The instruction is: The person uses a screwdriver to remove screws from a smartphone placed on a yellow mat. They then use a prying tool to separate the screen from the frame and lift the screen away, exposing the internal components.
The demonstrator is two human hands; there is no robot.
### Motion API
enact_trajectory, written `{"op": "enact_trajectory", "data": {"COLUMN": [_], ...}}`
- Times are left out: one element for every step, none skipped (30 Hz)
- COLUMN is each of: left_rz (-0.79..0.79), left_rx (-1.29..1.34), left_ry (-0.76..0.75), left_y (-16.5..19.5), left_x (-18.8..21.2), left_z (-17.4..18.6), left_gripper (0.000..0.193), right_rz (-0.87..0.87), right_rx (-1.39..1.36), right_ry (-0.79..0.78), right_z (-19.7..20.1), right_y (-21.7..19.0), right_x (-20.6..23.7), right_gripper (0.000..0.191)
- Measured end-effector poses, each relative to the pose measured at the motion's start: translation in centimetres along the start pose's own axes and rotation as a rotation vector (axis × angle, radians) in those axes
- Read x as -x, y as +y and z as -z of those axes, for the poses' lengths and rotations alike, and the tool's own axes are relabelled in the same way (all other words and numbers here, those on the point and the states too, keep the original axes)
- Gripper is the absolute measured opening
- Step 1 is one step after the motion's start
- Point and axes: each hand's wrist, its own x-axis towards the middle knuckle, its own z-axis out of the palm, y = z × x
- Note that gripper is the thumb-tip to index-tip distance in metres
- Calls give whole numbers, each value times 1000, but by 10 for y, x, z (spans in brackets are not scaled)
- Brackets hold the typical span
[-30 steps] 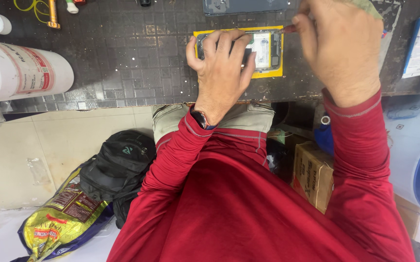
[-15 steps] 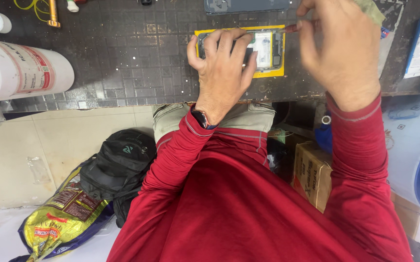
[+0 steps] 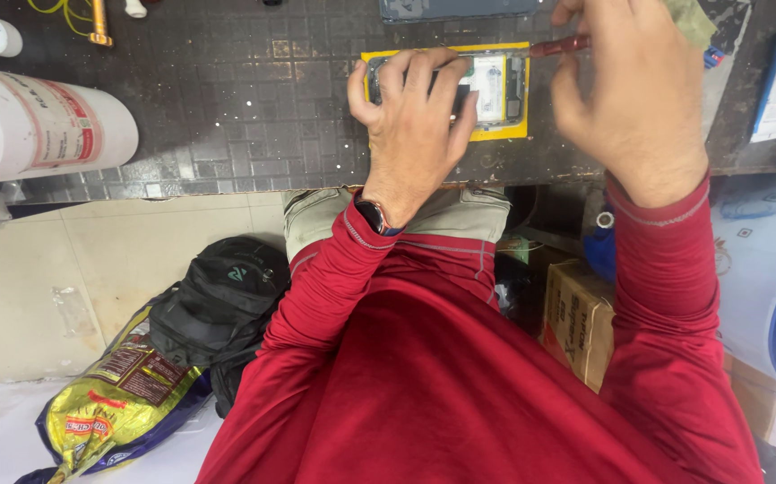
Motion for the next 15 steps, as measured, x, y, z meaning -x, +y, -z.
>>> {"op": "enact_trajectory", "data": {"left_rz": [0, -1, -1, 0, 2, 6, 9, 10, 13, 18, 24, 31, 37, 44, 40], "left_rx": [-1, -2, 7, 13, 16, 12, 11, 12, 15, 16, 16, 21, 27, 29, 36], "left_ry": [-4, -7, -5, -2, 1, -1, -3, -4, -5, -8, -13, -20, -25, -28, -22], "left_y": [0, 0, 1, 1, 1, 1, 1, 2, 2, 3, 3, 4, 5, 5, 6], "left_x": [0, 0, 0, 0, 0, 0, -1, -2, -3, -4, -4, -5, -6, -7, -9], "left_z": [0, 0, 0, 0, 0, 1, 1, 2, 2, 3, 4, 5, 6, 7, 8], "left_gripper": [30, 31, 31, 31, 31, 31, 31, 31, 31, 31, 31, 32, 32, 33, 35], "right_rz": [20, -3, -26, -90, -153, -113, -74, -58, -42, -47, -54, -87, -118, -138, -156], "right_rx": [27, 45, 63, 69, 73, 9, -52, -97, -142, -176, -211, -410, -607, -771, -935], "right_ry": [33, 25, 17, -32, -81, -40, 0, 20, 39, 35, 31, 66, 102, 125, 153], "right_z": [-1, -1, -1, -2, -3, -4, -3, -4, -5, -6, -8, -14, -21, -28, -35], "right_y": [-1, 0, 1, 3, 4, 5, 6, 9, 12, 16, 19, 21, 22, 23, 24], "right_x": [0, 0, 0, -1, -1, 1, 3, 5, 8, 10, 13, 17, 21, 25, 28], "right_gripper": [25, 23, 22, 20, 19, 16, 16, 17, 19, 20, 21, 22, 24, 24, 24]}}
